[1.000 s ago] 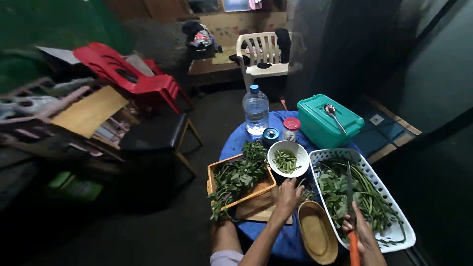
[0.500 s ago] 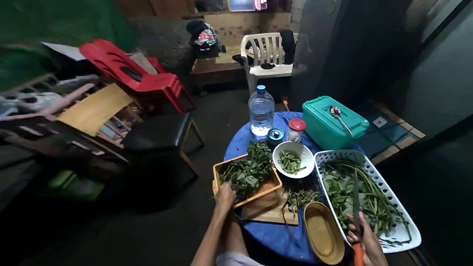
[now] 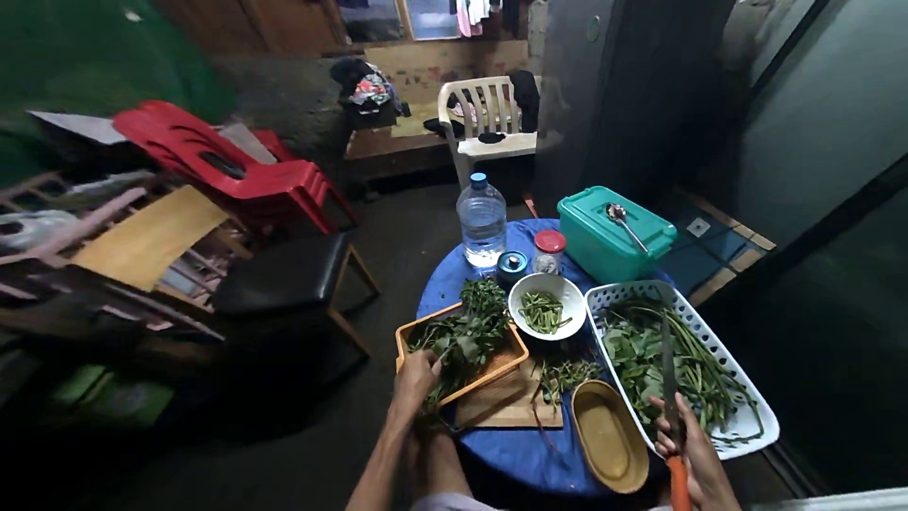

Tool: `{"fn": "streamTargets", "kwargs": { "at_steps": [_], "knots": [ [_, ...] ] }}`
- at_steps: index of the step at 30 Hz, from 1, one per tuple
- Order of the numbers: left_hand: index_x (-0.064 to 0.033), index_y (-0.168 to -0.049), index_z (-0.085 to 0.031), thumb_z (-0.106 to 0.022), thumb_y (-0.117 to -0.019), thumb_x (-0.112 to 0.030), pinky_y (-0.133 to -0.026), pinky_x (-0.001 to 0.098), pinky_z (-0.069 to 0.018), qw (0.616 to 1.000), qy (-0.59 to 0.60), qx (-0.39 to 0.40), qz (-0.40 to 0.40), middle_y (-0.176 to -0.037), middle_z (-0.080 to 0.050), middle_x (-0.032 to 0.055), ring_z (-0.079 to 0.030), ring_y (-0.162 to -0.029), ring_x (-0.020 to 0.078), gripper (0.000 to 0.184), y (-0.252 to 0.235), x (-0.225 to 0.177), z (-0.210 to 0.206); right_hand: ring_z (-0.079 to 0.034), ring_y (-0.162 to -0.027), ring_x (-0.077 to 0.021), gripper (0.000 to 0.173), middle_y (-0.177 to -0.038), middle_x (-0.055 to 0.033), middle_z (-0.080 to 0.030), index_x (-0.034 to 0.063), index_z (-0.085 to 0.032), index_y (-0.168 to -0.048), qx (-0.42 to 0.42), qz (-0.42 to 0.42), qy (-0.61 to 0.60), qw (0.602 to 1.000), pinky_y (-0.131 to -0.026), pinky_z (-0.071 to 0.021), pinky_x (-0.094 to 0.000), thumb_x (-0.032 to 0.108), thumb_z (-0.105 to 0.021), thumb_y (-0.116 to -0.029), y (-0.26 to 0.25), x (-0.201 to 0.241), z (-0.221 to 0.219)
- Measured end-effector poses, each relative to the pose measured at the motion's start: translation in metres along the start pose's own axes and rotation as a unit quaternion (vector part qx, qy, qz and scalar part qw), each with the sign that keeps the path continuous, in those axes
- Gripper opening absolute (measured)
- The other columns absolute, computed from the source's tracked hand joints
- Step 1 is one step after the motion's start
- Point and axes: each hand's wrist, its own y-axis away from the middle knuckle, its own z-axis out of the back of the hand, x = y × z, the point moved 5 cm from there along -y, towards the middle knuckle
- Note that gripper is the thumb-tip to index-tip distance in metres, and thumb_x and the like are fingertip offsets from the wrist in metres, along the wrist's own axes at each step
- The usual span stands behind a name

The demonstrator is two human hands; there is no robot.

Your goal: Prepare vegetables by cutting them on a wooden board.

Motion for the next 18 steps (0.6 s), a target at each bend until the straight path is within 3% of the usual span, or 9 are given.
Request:
{"fn": "streamTargets", "kwargs": {
  "at_steps": [3,7,10,15,18],
  "knots": [
    [-0.0002,-0.111,-0.074,-0.063,-0.1008,-0.017,-0.095,0.0538,-0.0522,0.992,0.086,-0.079,-0.050,-0.109,-0.072,0.0202,-0.069,-0.103,0.0347,0.022,0.026,-0.019,0.046,-0.045,-0.041,-0.0039,0.056,-0.058,0.0053,-0.051,0.0074,-0.065,-0.116,-0.005,0.000,-0.015,1.000,-0.041,-0.0435,-0.0187,0.047,-0.026,-0.1116,0.002,0.001,0.003],
    [-0.0018,-0.110,-0.073,-0.064,-0.1015,-0.018,-0.071,0.0317,-0.0555,0.964,0.213,-0.107,-0.115,-0.091,-0.072,0.0078,-0.065,-0.072,0.0115,0.020,0.051,-0.037,0.075,-0.046,-0.042,-0.0045,0.061,-0.058,0.0056,-0.051,0.0079,-0.065,-0.118,0.017,0.020,-0.016,1.000,-0.042,-0.0451,-0.0201,0.050,-0.021,-0.1110,0.004,-0.003,0.002],
    [-0.0007,-0.107,-0.073,-0.062,-0.1013,-0.012,-0.055,0.0171,-0.0481,0.936,0.305,-0.061,-0.167,-0.081,-0.068,-0.0010,-0.056,-0.059,-0.0005,0.017,0.061,-0.055,0.059,-0.046,-0.041,-0.0048,0.071,-0.056,0.0058,-0.049,0.0064,-0.063,-0.120,0.046,0.031,-0.012,0.998,-0.042,-0.0465,-0.0210,0.055,-0.013,-0.1090,0.014,-0.001,-0.009],
    [-0.0036,-0.104,-0.073,-0.058,-0.1001,-0.009,-0.057,0.0173,-0.0493,0.891,0.406,0.069,-0.192,-0.082,-0.070,-0.0047,-0.059,-0.062,-0.0002,0.017,0.081,-0.098,-0.002,-0.049,-0.044,-0.0046,0.072,-0.056,0.0076,-0.049,0.0045,-0.062,-0.117,0.086,0.093,0.021,0.992,-0.047,-0.0507,-0.0228,0.051,-0.007,-0.1086,0.038,0.010,-0.038],
    [-0.0039,-0.103,-0.073,-0.058,-0.0991,-0.011,-0.055,0.0176,-0.0493,0.878,0.411,0.132,-0.208,-0.080,-0.070,-0.0048,-0.059,-0.060,0.0003,0.017,0.090,-0.123,-0.039,-0.054,-0.047,-0.0039,0.068,-0.057,0.0094,-0.053,0.0011,-0.062,-0.125,0.122,0.182,0.052,0.974,-0.050,-0.0538,-0.0242,0.046,-0.014,-0.1095,0.042,0.016,-0.048]
  ]
}}
